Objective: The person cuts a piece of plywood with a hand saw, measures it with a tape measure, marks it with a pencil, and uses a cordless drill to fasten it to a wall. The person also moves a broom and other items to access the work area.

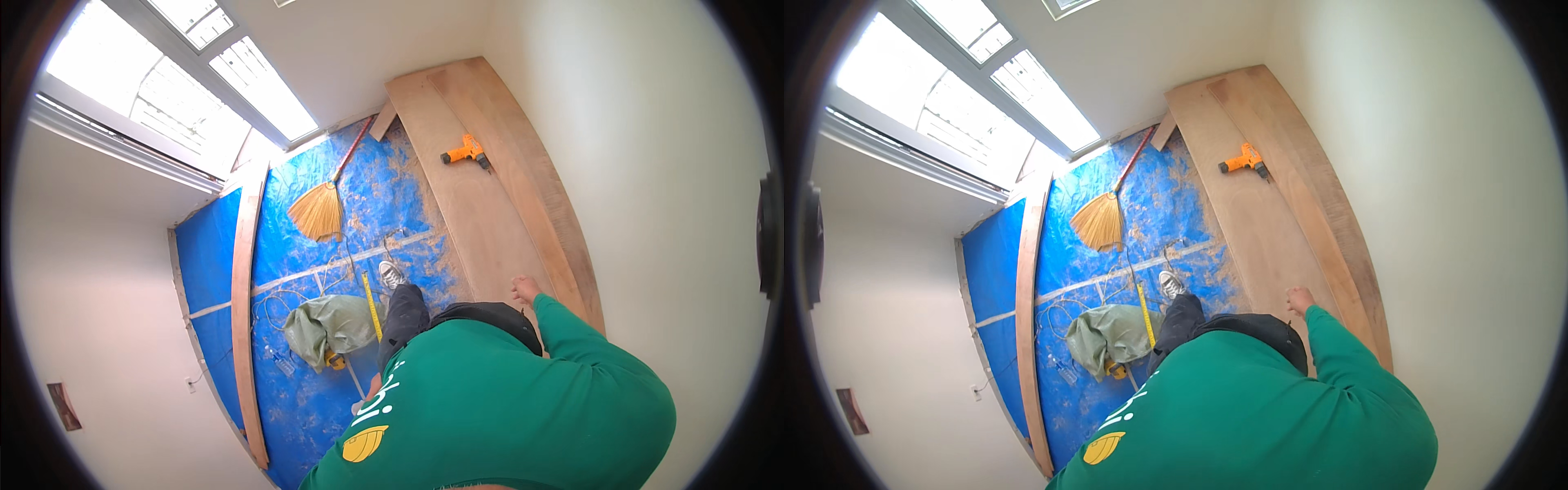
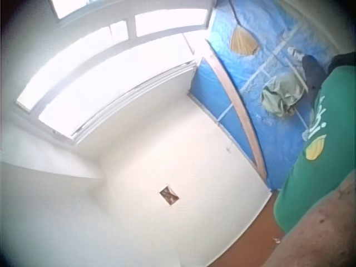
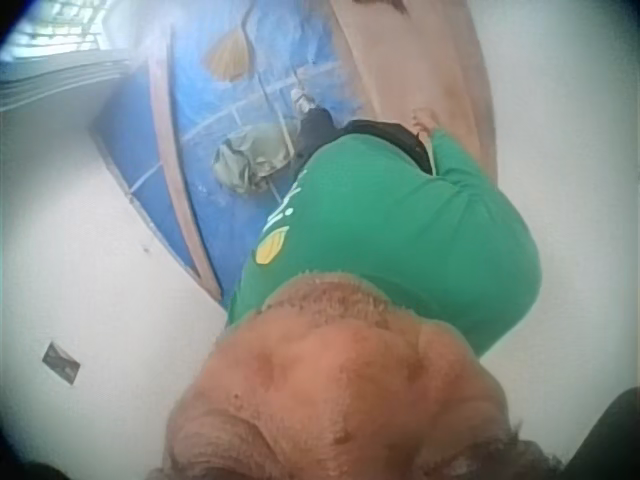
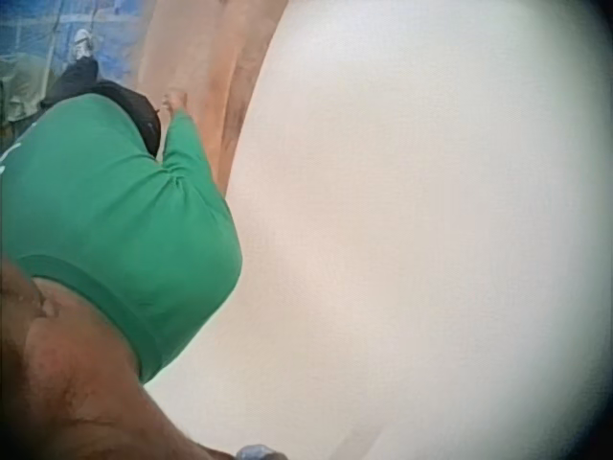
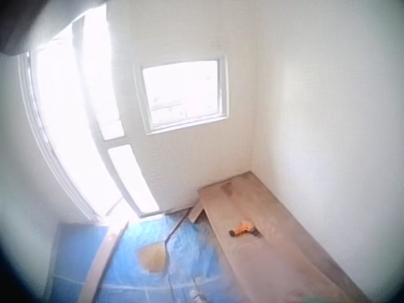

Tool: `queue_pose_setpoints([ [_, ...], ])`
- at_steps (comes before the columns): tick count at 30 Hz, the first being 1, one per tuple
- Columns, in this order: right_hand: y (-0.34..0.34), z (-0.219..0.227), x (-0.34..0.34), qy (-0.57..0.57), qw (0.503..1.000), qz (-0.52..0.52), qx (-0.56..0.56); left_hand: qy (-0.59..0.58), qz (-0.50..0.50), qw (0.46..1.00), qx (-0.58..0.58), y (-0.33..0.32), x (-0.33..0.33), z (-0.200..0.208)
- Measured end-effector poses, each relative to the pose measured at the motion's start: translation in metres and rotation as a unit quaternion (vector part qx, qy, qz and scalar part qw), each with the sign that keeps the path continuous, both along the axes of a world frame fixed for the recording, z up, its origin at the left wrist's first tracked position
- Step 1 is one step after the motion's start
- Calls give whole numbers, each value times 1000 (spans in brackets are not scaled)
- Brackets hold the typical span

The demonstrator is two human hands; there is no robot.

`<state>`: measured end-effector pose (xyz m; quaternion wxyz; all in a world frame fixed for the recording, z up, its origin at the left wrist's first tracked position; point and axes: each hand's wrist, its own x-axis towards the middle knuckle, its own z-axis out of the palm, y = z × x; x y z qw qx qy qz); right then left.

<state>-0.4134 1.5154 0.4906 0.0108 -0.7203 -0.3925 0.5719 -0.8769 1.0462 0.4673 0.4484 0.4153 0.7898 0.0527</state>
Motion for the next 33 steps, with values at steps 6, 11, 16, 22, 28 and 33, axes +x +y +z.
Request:
queue_pose_setpoints([
  [6,46,56,-199,91,960,265,20,-79,122,988,-53,114,-183,55],
  [11,146,109,-286,159,978,101,91,-188,371,904,-95,226,-317,63],
  [16,202,108,-275,118,987,1,105,-170,314,926,-119,341,-387,68],
  [22,192,46,-228,-15,987,-127,-100,-131,191,966,-111,520,-392,99],
  [28,290,11,-225,-18,976,-122,-178,-56,74,992,-90,703,-326,106],
  [33,501,25,-280,95,971,-165,-144,58,7,996,-62,854,-365,117],
])
